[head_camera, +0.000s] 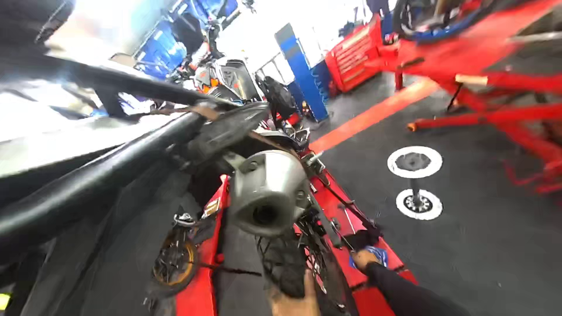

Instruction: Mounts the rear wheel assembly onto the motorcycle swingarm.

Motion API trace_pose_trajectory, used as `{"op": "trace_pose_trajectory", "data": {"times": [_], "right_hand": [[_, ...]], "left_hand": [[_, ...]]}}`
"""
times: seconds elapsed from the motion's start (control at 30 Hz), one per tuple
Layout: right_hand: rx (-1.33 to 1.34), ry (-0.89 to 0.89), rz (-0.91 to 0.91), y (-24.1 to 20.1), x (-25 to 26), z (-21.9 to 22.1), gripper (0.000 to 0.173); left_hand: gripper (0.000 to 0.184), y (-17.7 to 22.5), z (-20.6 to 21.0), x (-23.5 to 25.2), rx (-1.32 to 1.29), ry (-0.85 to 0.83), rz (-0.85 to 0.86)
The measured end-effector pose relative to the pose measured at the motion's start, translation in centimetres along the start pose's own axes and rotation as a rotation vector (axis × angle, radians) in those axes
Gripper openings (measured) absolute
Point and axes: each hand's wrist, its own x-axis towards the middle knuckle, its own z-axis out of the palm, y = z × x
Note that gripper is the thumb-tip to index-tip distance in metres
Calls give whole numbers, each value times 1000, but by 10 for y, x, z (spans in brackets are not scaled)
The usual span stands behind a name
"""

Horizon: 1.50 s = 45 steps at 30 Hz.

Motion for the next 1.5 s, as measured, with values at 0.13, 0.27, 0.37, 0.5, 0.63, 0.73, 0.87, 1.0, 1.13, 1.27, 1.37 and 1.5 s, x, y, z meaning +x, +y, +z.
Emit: {"op": "trace_pose_trajectory", "data": {"times": [0.13, 0.27, 0.37, 0.5, 0.63, 0.73, 0.87, 1.0, 1.13, 1.27, 1.37, 1.5], "right_hand": [[159, 121, 43, -3, -23, -10, 63], [178, 92, 26, -6, -25, -10, 62], [187, 94, 32, -5, -25, -12, 61], [179, 150, 31, 12, -6, -15, 58], [110, 213, -99, 24, 37, -6, 50], [121, 242, -167, 22, 63, -8, 41], [102, 274, -253, 18, 96, -5, 40], [98, 322, -252, 15, 93, 3, 48], [177, 342, -211, 15, 71, 19, 49], [269, 293, -240, 21, 69, 13, 52], [249, 255, -216, 17, 73, 3, 59], [247, 274, -151, 11, 75, 5, 55]], "left_hand": [[110, 21, 1, 38, 26, -85, 11], [97, 28, 6, 103, -150, -192, 139], [67, 32, -5, 127, -636, -253, 116], [81, 21, -13, 93, -460, -206, 111], [96, 15, 8, 73, -266, -148, 28], [94, 11, 10, 79, -260, -168, 19], [90, 11, 12, 76, -269, -153, 33], [88, 6, 14, 67, -249, -116, 37], [89, 2, 10, 57, -212, -112, 43], [101, -6, 12, 51, -207, -79, 107], [117, -9, 15, 47, -221, -32, 178], [133, -14, 12, 43, -192, -90, 196]]}}
